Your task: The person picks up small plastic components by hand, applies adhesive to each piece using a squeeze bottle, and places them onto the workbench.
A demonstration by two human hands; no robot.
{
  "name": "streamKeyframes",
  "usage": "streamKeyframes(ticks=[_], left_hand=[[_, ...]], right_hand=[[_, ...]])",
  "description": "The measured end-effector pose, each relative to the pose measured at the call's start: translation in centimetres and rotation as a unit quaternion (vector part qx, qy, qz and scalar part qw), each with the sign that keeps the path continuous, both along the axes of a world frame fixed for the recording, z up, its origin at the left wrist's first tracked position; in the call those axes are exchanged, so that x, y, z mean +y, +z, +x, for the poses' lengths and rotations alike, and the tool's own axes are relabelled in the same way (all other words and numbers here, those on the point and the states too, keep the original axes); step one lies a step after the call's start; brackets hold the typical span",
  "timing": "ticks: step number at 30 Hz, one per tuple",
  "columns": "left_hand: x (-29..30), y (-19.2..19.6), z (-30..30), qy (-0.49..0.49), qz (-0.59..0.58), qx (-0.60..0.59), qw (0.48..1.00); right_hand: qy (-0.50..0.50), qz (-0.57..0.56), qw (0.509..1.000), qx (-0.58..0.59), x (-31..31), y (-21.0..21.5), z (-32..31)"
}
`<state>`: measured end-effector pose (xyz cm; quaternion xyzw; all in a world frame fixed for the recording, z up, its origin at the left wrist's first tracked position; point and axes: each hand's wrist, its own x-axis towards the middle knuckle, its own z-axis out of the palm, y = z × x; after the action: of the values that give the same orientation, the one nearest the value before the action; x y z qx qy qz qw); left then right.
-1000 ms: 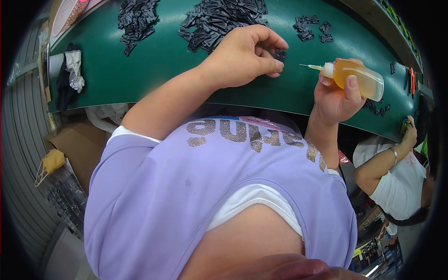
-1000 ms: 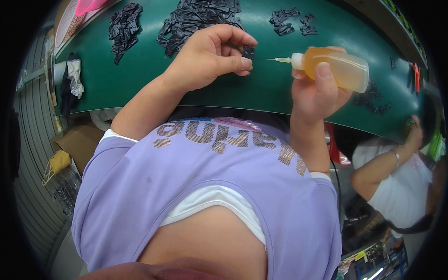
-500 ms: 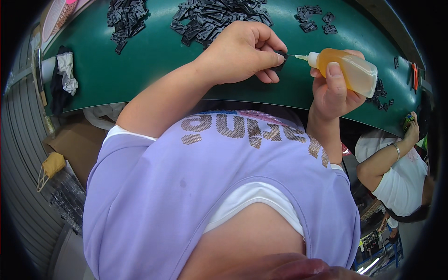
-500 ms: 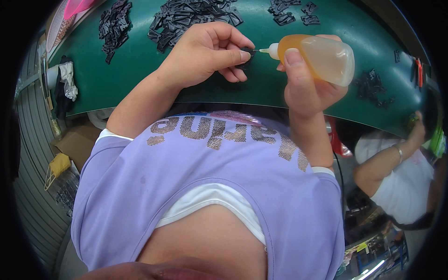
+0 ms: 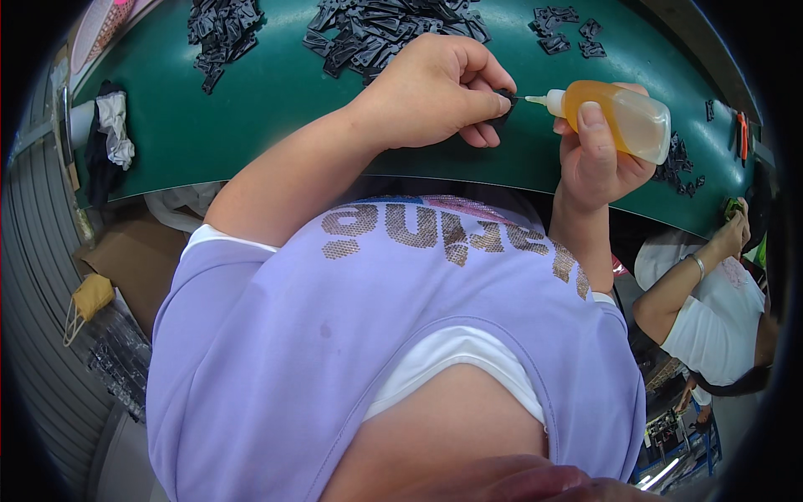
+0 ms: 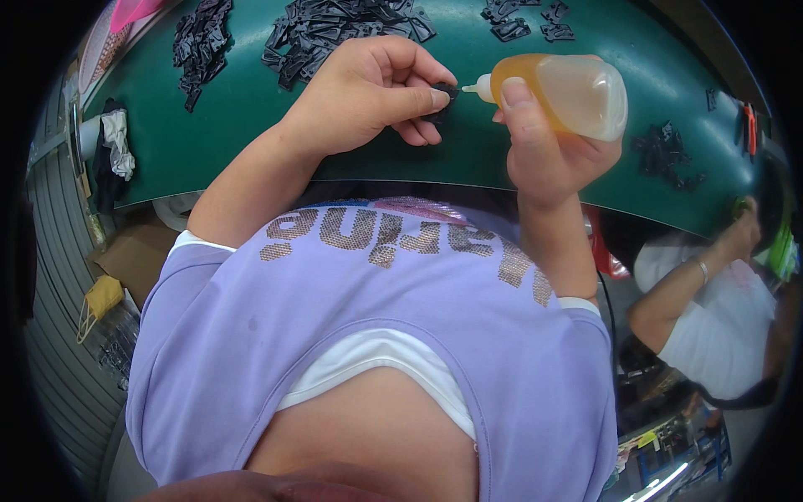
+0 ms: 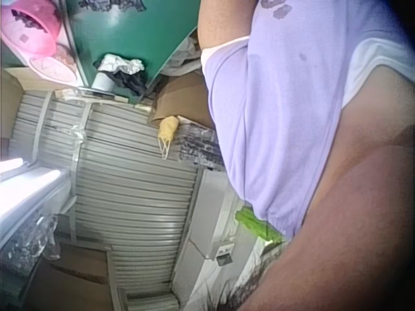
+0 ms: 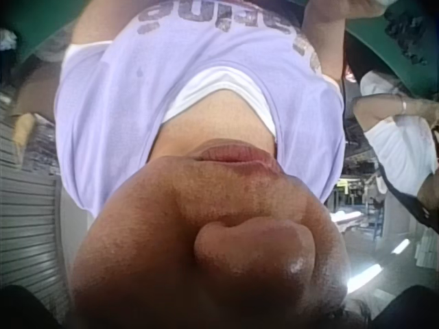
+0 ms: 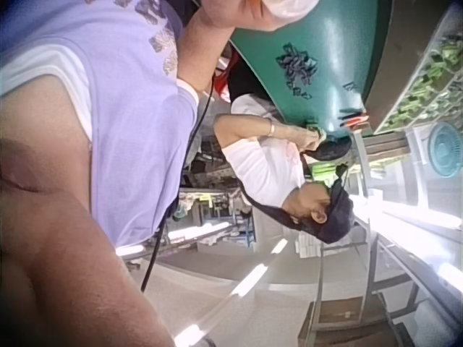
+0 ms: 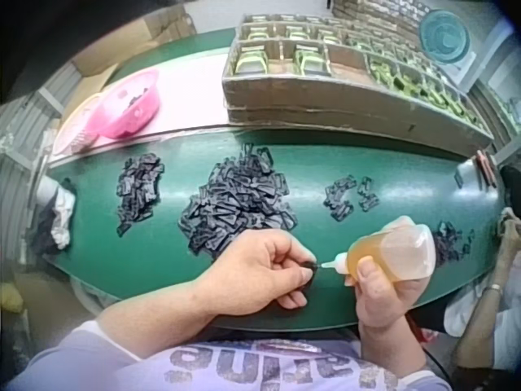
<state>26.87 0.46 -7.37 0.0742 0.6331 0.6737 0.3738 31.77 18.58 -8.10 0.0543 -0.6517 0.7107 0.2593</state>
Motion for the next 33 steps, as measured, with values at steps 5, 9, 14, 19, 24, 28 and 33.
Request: streamKeyframes(ticks=[5, 9, 14, 19, 24, 28, 33], left_hand=[[0.0, 0.1, 0.0, -0.002, 0.001, -0.003, 1.000], [0.0, 0.1, -0.1, 0.005, -0.002, -0.014, 1.000], [0.2, 0.1, -0.2, 0.013, 0.001, -0.017, 1.000], [0.3, 0.2, -0.1, 0.019, -0.007, -0.014, 1.000], [0.3, 0.1, -0.1, 0.016, -0.009, -0.013, 1.000], [0.3, 0.1, -0.1, 0.014, -0.013, -0.010, 1.000], [0.3, 0.2, -0.2, 0.008, -0.017, -0.010, 1.000]], right_hand=[[-0.051, -0.011, 0.999, -0.004, -0.3, 0.3, 0.2], [0.024, -0.130, 0.991, 0.008, 0.6, 0.1, 0.2], [0.056, -0.061, 0.997, 0.003, 0.1, 0.0, 0.8], [0.055, -0.033, 0.998, -0.017, -0.2, 0.2, 1.0], [0.065, -0.014, 0.998, -0.011, -0.2, 0.0, 0.9], [0.062, 0.002, 0.998, -0.011, -0.1, 0.0, 0.8], [0.047, 0.008, 0.999, -0.016, -0.4, 0.3, 0.9]])
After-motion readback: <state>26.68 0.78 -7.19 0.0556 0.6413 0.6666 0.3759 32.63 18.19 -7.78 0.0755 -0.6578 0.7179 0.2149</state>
